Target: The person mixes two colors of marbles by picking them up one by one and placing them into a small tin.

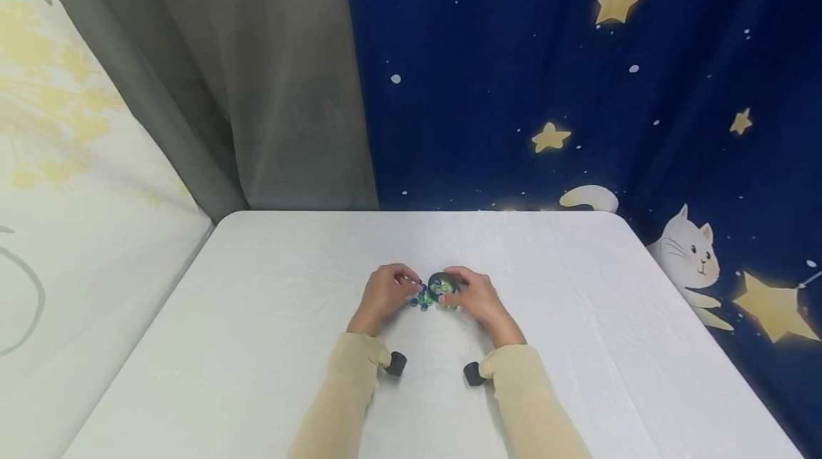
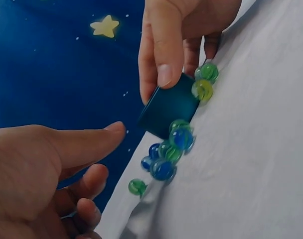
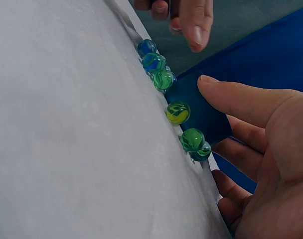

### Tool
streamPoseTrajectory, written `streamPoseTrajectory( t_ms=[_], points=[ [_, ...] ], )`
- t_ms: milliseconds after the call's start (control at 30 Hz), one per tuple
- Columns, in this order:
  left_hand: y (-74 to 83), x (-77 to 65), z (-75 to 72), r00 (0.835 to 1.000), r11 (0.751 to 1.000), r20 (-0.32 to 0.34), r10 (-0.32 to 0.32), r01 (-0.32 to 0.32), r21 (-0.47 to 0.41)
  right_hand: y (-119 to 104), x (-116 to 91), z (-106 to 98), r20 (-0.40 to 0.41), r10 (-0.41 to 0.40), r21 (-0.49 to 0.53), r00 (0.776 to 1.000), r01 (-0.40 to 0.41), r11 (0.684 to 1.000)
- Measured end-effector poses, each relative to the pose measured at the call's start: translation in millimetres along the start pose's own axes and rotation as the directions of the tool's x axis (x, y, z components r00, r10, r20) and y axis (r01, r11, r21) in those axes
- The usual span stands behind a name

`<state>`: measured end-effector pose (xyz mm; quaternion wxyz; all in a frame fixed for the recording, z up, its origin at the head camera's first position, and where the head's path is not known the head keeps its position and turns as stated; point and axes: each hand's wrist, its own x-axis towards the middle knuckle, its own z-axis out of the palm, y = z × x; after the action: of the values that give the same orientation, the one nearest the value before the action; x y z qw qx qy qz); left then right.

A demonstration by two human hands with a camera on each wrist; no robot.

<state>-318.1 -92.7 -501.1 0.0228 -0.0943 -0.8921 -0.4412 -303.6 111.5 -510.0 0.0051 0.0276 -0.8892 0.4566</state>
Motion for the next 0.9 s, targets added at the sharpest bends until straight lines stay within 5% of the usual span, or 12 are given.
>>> streamPoseTrajectory(
  t_ms=[500, 900],
  points=[
    [-7.5, -4.1, -4.2, 0.982, 0.997, 0.177, -0.06, 0.052, 0.048, -1, -3, -3, 0.014, -0.022, 0.006, 1.0, 0.022, 1.0],
    [-0.3, -20.1, 4.2, 0.978, 0.99, 0.168, -0.125, 0.111, 0.089, 5, -10, -6, 0.027, -0.044, 0.013, 0.999, 0.043, 0.999]
  ],
)
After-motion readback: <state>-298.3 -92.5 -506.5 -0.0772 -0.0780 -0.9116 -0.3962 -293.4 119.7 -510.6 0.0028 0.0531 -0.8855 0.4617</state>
